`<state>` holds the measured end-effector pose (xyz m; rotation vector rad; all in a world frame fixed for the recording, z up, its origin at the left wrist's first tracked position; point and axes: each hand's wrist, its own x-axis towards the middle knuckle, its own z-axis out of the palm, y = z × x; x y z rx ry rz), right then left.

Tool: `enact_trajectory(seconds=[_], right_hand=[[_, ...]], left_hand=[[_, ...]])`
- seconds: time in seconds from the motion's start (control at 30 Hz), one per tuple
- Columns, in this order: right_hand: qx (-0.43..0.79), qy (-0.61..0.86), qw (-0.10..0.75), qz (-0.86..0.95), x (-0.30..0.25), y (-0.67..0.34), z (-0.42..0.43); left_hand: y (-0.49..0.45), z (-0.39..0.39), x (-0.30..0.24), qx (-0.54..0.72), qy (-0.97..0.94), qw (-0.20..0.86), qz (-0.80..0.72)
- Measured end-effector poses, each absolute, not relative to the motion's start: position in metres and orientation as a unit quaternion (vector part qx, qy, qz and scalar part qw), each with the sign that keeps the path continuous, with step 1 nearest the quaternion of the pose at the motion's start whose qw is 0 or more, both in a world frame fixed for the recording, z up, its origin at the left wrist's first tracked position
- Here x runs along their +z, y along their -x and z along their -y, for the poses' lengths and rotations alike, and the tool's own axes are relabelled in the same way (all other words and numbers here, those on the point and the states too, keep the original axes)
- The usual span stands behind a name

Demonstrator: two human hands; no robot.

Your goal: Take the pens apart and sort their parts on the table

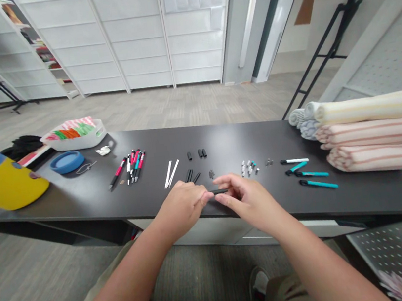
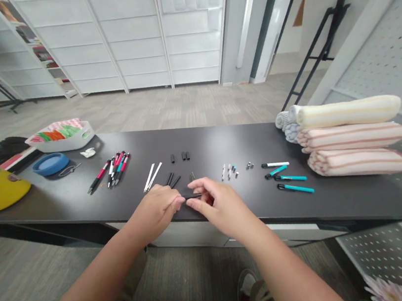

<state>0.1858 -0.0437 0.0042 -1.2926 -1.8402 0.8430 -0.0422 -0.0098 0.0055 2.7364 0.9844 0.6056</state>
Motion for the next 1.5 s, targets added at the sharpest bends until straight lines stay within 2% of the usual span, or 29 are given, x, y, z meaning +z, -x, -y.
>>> enact_trajectory(seconds=[0.13,0.3,0.43,0.8,0.97,1.13,1.27,1.37,1.5], right_hand=[[0.306,0.473,0.331,0.757,0.010,-0.184,0.042],[0.288,0.506,0.337,0.740,0.009,-0.185,0.041],[0.271,0.462,0.325,0.780,0.011,-0.183,0.040],[0.243,0.515,0.371,0.733,0.004,-0.185,0.041],[0.247,0.538,0.384,0.709,0.001,-0.186,0.039],[0.189,0.517,0.366,0.750,0.006,-0.181,0.042],[0.165,0.535,0.385,0.734,0.003,-0.178,0.043],[0.158,0.575,0.376,0.709,-0.001,-0.178,0.042],[0.117,0.556,0.331,0.754,-0.003,-0.177,0.040]], left_hand=[[0.040,0.008,0.006,0.176,-0.920,0.097,-0.336],[0.038,0.006,0.008,0.163,-0.915,0.118,-0.349],[0.037,0.006,0.011,0.166,-0.906,0.138,-0.363],[0.041,0.003,0.015,0.249,-0.848,0.245,-0.399],[0.039,0.002,0.012,0.280,-0.845,0.234,-0.391],[0.039,0.000,0.005,0.277,-0.868,0.174,-0.374],[0.040,-0.002,0.001,0.270,-0.872,0.150,-0.381],[0.039,-0.001,0.001,0.276,-0.862,0.162,-0.394],[0.038,0.003,0.005,0.302,-0.812,0.224,-0.446]])
